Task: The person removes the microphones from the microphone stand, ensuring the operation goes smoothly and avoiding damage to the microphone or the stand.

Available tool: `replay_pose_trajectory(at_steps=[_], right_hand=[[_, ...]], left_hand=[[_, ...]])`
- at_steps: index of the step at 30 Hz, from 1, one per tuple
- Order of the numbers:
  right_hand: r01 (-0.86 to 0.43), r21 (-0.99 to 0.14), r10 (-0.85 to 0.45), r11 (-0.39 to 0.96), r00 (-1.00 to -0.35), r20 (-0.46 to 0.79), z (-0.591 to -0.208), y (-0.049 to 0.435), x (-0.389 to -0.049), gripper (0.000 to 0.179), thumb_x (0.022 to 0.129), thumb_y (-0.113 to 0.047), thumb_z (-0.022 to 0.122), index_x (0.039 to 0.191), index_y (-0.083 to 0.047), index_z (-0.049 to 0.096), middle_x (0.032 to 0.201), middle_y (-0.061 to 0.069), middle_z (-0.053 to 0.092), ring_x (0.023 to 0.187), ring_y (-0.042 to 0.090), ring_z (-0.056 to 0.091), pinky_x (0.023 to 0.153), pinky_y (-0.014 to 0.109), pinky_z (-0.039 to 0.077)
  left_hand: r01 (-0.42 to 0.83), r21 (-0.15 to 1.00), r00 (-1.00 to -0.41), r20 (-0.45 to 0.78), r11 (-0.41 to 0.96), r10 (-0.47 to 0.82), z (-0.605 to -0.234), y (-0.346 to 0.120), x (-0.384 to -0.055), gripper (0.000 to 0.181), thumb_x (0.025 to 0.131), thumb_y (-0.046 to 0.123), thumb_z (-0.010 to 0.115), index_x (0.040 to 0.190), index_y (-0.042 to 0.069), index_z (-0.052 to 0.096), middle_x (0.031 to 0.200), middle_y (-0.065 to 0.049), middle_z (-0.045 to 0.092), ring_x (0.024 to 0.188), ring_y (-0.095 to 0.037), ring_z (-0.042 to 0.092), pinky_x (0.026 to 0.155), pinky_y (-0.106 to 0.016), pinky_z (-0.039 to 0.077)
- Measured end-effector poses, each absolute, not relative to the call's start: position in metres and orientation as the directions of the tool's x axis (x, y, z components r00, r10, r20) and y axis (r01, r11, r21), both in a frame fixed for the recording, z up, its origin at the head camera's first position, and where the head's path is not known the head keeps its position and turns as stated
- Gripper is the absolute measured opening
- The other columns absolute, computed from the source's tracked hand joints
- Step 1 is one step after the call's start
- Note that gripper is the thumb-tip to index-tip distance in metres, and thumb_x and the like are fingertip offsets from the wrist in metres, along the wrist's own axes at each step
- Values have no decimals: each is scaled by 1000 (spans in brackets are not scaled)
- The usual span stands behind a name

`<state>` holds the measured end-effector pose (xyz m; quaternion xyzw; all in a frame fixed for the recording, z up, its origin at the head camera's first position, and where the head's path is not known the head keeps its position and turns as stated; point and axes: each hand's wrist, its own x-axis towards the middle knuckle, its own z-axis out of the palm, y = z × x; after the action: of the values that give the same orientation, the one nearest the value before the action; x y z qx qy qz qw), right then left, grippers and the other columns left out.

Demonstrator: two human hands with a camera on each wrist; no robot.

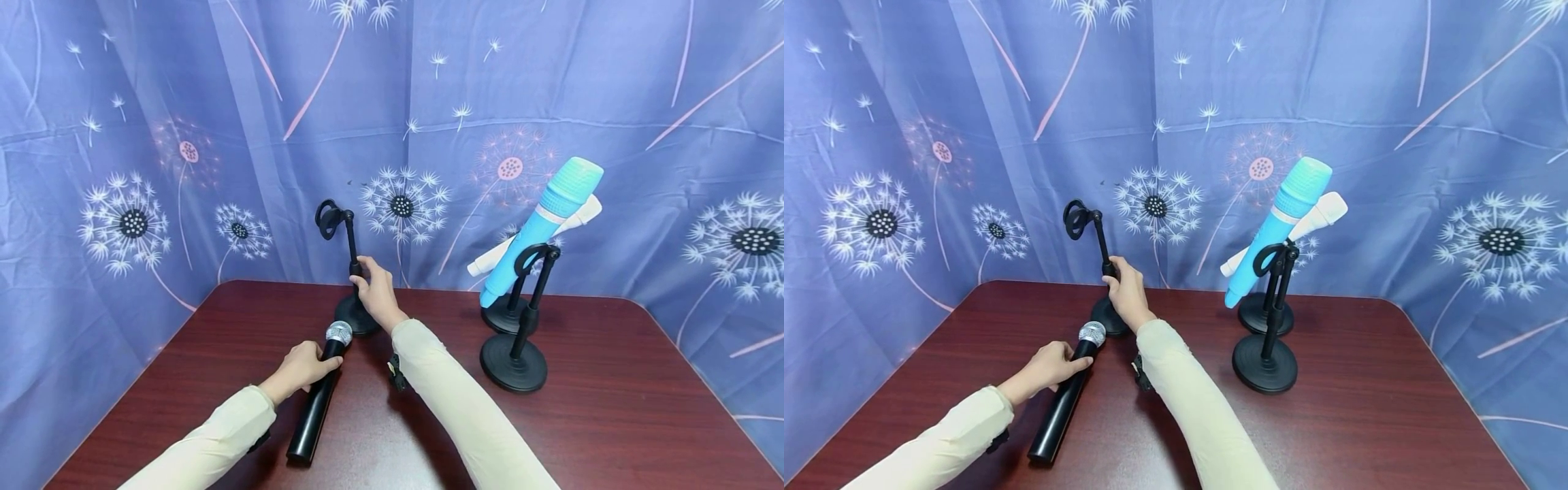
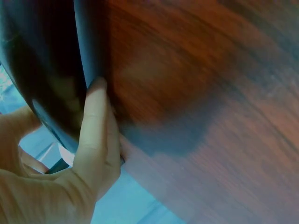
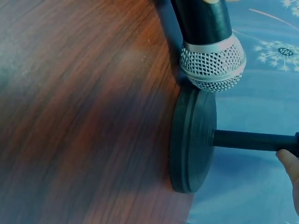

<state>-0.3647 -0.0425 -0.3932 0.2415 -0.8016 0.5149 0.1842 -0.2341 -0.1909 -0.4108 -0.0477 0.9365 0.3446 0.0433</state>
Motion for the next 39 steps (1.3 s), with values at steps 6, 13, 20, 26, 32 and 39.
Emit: replay_pose_trajectory(at_steps=[6,13,20,26,32,39], right_hand=[[-557,-753,-210,351,-830,517,-394,-45,-366,38,93,-7,62,130,-2,54,119,15,64,106,26,63,88,42,51],[-551,-747,-211,371,-834,510,-393,-46,-367,38,93,-7,62,130,-3,53,119,14,64,106,25,64,87,39,52],[-547,-737,-204,397,-835,510,-391,-47,-368,37,92,-7,64,128,-3,55,116,13,66,105,23,64,87,35,51],[-535,-738,-179,411,-841,511,-390,-49,-368,34,90,-6,66,123,-3,58,111,14,68,105,24,64,89,36,50],[-523,-748,-161,409,-848,505,-390,-50,-367,33,90,-6,67,121,-4,58,110,14,68,105,24,64,88,36,51],[-515,-756,-130,403,-850,510,-390,-54,-367,33,89,-4,67,121,-3,59,112,13,67,105,23,64,88,34,51]], left_hand=[[-129,640,-990,-127,757,-61,-410,-192,-234,35,86,28,71,70,5,51,67,-11,56,48,-19,60,45,-32,52],[-120,630,-991,-121,767,-56,-412,-192,-236,36,86,29,71,69,6,49,66,-10,55,48,-19,59,45,-32,52],[-122,631,-990,-134,766,-48,-411,-191,-235,36,86,28,71,69,5,49,67,-10,55,49,-19,60,46,-31,53],[-130,626,-987,-153,769,-42,-409,-190,-233,35,86,27,71,70,5,49,68,-10,54,52,-19,60,48,-31,53],[-125,628,-988,-152,768,-36,-409,-190,-234,35,86,27,71,69,5,49,68,-10,54,52,-19,59,47,-31,53],[-133,640,-986,-163,757,-35,-408,-192,-234,36,87,28,70,70,4,50,69,-11,54,53,-19,61,48,-32,54]])
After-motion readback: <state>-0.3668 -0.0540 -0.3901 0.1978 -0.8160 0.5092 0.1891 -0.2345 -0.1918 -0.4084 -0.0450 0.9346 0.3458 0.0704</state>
